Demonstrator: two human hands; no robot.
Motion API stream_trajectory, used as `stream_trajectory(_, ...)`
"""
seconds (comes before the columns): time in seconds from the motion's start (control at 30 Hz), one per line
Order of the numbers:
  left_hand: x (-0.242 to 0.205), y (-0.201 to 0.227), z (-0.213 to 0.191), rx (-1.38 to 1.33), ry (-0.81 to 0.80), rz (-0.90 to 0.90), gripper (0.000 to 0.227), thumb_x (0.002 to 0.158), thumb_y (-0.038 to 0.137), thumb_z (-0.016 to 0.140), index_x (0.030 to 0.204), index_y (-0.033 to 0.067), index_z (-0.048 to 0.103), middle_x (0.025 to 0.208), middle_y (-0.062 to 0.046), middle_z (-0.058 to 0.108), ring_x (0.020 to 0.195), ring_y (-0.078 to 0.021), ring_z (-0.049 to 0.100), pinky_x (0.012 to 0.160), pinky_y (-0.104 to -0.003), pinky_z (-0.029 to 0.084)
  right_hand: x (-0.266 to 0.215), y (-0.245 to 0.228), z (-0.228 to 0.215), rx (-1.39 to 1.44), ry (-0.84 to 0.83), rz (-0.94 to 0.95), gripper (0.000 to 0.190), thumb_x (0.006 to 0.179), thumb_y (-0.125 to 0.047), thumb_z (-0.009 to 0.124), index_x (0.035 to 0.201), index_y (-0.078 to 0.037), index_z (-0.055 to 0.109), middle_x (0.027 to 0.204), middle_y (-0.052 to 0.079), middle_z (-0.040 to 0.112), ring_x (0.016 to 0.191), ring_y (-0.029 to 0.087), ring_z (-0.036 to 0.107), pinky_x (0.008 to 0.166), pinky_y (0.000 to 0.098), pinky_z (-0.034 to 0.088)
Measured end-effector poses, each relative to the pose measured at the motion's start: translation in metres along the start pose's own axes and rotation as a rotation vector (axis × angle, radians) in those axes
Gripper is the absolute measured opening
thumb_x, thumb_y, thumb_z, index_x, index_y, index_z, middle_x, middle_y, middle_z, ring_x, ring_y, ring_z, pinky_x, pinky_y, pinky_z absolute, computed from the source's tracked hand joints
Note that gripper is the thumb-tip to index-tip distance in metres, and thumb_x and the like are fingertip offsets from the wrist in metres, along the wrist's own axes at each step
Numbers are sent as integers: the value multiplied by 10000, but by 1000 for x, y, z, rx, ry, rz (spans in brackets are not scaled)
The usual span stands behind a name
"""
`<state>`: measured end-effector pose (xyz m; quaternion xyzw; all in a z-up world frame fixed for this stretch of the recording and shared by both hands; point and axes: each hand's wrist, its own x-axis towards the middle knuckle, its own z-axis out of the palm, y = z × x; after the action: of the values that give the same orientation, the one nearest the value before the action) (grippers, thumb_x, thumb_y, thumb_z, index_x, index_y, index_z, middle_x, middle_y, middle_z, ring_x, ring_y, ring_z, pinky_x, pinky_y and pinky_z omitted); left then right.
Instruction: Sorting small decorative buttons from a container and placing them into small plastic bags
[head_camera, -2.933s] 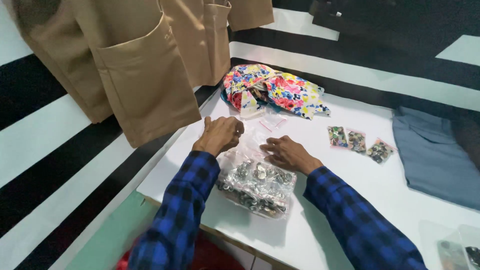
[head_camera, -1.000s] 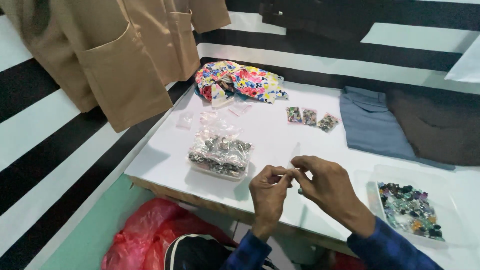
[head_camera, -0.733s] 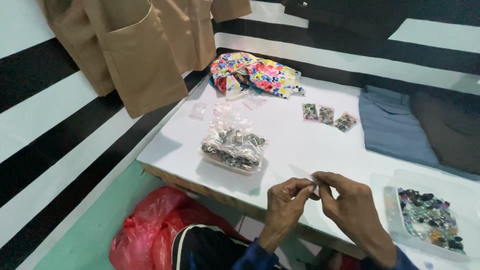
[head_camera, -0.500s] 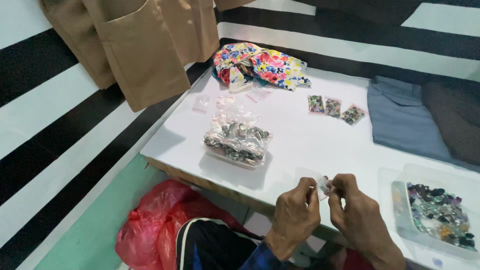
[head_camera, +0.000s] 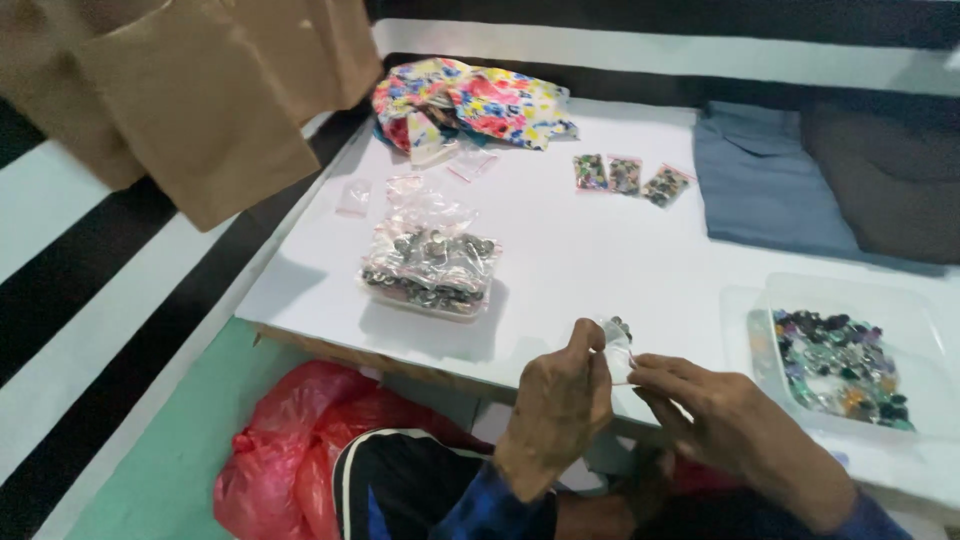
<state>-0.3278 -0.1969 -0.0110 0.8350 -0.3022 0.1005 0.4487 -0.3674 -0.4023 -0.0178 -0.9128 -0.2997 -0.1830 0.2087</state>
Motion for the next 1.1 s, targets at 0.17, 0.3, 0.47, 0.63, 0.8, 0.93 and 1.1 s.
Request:
stream_trajectory(0.17, 3, 2, -20, 174, -176, 304, 158, 1026, 140, 547, 1183, 119, 545, 922, -102, 694, 632, -294, 651, 510, -410, 517, 4, 3, -23, 68, -43, 90, 314, 879, -65, 677, 1192, -81, 659, 1221, 84, 736, 957, 203, 795, 846, 296, 644)
stream_trajectory(0.3, 9, -4, -30, 353, -236, 466, 226, 982, 198, 679, 1176, 148, 574, 1033, -75, 636, 689, -298, 651, 619, -416, 541, 13, -7, -37, 93, -118, 89, 307, 881, -55, 673, 1185, -101, 669, 1248, 65, 731, 994, 196, 792, 832, 323, 634)
stream_trajectory(0.47, 17, 1, -49, 281, -261, 480, 142, 1008, 206, 635, 1054, 114, 535, 1121, -83, 613, 665, -300, 641, 539, -435, 518, 24, -12, -43, 135, -151, 69, 250, 927, -87, 638, 1177, -74, 643, 1210, 73, 736, 963, 211, 785, 808, 329, 627)
stream_trajectory(0.63, 16, -3, -48, 253, -270, 455, 105, 1009, 140, 631, 1081, 111, 559, 1039, -83, 588, 597, -307, 604, 488, -434, 504, 39, -18, -51, 177, -271, 146, 259, 990, -130, 549, 1231, -79, 628, 1129, 91, 732, 897, 232, 774, 718, 372, 562)
stream_trajectory(0.8, 13, -17, -40, 368, -187, 432, 33, 980, 123, 649, 984, 91, 640, 1071, -76, 677, 642, -269, 667, 523, -400, 548, 52, -20, -48, 80, -348, 179, 179, 987, -222, 591, 1142, -135, 615, 1003, 90, 721, 763, 300, 731, 650, 418, 536)
stream_trajectory(0.93, 20, -22, -42, 277, -192, 382, 150, 941, 151, 718, 853, 121, 601, 866, -43, 676, 602, -289, 651, 465, -408, 499, 64, -19, -41, 177, -290, 23, 114, 1004, -147, 543, 1042, -100, 640, 1116, 81, 692, 853, 256, 721, 740, 373, 532)
stream_trajectory(1.1, 28, -31, -46, 149, -249, 88, 126, 966, 96, 609, 959, -24, 647, 832, -358, 659, 765, -617, 600, 565, -706, 419, 67, -16, -42, 164, -176, 318, 363, 882, -5, 676, 1229, -92, 616, 1051, 179, 774, 947, 394, 777, 762, 523, 645)
